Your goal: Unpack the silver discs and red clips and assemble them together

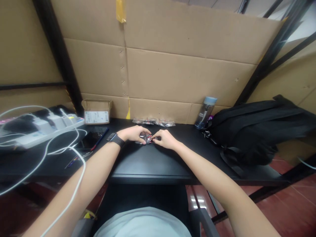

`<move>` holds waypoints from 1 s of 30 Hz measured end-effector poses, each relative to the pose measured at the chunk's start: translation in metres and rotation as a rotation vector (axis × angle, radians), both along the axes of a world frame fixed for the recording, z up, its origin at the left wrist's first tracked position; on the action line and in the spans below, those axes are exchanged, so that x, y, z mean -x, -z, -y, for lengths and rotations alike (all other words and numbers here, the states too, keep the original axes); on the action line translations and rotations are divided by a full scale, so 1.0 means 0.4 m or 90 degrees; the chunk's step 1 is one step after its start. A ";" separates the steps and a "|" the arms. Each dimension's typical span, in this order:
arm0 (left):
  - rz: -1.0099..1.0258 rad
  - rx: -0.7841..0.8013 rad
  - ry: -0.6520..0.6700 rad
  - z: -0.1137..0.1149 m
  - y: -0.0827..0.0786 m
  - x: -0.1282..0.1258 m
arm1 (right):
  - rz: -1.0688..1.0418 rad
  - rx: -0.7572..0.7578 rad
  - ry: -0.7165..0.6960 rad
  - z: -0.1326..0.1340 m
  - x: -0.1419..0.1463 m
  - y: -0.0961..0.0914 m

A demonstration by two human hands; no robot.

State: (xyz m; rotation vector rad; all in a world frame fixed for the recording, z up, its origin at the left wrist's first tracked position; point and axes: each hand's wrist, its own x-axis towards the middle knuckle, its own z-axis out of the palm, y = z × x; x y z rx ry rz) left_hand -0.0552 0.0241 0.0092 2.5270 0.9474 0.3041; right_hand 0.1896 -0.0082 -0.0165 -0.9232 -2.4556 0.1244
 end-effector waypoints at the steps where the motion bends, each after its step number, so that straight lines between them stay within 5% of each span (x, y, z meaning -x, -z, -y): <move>1: -0.003 -0.003 0.002 0.000 0.000 0.000 | 0.001 0.005 0.003 0.000 0.000 0.000; 17: -0.025 -0.019 0.009 0.001 0.000 -0.004 | -0.069 0.041 0.015 -0.005 0.011 0.018; 30: 0.033 -0.022 -0.029 -0.008 -0.001 0.006 | -0.204 0.174 0.051 0.003 0.025 0.020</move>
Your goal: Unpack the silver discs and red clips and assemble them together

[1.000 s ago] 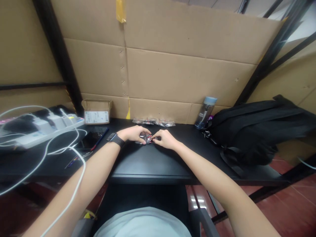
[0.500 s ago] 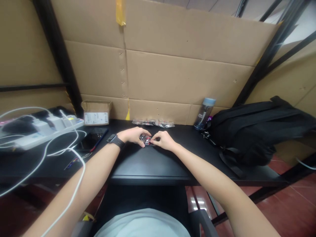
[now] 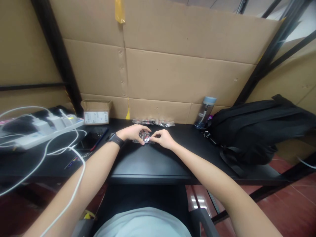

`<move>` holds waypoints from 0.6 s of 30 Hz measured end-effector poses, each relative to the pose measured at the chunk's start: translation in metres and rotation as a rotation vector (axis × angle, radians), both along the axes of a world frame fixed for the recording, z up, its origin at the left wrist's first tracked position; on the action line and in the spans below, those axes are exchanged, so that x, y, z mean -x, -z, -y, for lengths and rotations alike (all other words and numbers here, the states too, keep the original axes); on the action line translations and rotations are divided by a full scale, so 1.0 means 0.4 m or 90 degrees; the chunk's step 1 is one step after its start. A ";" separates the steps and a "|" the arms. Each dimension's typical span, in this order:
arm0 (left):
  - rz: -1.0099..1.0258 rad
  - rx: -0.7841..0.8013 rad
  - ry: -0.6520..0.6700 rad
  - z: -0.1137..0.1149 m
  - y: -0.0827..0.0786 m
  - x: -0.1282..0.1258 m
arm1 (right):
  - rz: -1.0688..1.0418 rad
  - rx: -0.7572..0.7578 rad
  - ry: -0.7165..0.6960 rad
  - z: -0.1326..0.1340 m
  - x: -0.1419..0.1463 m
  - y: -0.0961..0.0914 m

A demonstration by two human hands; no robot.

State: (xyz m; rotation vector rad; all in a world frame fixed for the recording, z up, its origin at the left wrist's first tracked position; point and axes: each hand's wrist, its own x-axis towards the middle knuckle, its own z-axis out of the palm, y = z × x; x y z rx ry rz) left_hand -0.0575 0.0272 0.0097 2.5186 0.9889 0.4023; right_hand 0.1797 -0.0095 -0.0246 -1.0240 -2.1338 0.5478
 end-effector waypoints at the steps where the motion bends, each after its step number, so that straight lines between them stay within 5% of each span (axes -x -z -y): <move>1: 0.001 -0.016 -0.009 0.000 -0.002 0.000 | -0.011 0.006 0.004 0.000 0.002 0.001; 18: 0.050 -0.086 -0.009 -0.018 0.028 -0.009 | 0.073 0.034 0.087 -0.040 -0.035 -0.005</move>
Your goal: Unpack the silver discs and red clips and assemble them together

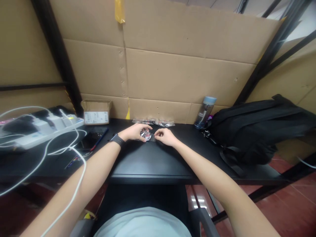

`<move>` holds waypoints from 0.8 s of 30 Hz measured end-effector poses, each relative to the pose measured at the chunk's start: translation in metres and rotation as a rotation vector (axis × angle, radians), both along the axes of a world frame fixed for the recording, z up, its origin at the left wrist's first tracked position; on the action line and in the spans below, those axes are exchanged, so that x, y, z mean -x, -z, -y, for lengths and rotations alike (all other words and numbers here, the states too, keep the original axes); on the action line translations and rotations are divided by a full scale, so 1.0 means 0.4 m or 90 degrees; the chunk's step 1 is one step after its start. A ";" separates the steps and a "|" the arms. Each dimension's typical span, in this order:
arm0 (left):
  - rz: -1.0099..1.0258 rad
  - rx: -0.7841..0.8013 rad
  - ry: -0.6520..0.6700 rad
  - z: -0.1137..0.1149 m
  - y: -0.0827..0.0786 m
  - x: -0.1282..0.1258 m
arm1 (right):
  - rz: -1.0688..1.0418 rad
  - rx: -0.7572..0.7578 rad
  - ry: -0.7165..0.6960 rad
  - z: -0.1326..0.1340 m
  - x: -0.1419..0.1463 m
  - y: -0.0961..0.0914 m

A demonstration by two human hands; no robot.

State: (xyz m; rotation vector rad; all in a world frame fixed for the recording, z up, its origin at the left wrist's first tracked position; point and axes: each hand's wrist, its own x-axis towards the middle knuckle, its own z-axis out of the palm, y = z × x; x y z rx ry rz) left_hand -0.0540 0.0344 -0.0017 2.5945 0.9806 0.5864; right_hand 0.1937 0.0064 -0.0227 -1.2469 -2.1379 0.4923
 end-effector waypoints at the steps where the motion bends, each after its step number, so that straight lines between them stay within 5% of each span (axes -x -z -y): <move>1: -0.002 0.008 0.001 -0.002 0.003 0.000 | 0.012 -0.013 -0.001 0.002 0.002 0.000; 7: -0.012 0.099 -0.027 -0.014 0.021 0.005 | 0.043 -0.068 -0.008 0.010 0.014 0.003; 14: 0.097 0.313 -0.034 -0.045 0.023 0.034 | 0.078 0.003 0.062 0.017 0.025 0.007; 24: 0.124 0.319 -0.034 -0.042 0.035 0.013 | 0.100 0.045 0.070 0.030 0.037 0.003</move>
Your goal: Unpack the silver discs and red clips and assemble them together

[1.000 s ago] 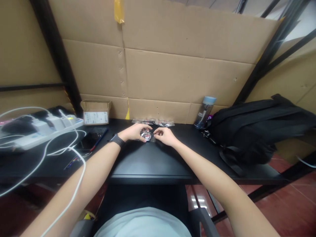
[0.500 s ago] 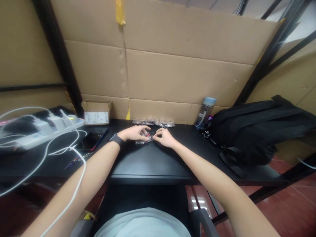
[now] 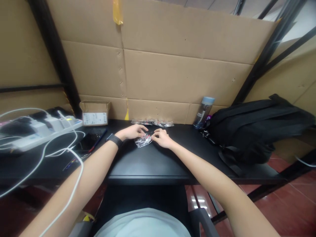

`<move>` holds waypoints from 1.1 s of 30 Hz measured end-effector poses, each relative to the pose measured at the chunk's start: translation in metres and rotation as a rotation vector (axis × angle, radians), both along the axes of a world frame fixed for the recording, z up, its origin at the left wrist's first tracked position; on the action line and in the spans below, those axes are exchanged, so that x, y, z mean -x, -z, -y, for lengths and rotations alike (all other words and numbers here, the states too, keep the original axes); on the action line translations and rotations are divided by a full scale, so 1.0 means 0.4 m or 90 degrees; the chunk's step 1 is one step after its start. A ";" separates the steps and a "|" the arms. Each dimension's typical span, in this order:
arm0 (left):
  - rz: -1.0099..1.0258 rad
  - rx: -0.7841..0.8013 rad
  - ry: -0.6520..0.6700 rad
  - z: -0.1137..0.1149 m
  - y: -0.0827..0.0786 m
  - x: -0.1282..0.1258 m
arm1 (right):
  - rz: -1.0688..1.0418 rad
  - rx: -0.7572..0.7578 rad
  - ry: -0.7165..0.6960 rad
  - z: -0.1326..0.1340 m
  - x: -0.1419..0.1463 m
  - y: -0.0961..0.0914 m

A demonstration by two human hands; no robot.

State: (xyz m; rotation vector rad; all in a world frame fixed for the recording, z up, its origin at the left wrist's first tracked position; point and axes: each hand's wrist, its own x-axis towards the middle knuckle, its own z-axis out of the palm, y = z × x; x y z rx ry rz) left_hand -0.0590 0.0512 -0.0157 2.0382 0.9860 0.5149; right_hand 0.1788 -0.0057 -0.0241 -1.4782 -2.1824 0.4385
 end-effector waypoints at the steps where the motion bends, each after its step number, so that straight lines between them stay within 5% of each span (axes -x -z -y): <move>1: 0.003 -0.003 0.002 0.004 -0.002 -0.003 | -0.001 0.002 0.002 0.000 0.001 0.000; 33: 0.223 0.010 -0.026 0.083 -0.031 -0.078 | -0.164 -0.042 -0.119 -0.022 -0.046 -0.041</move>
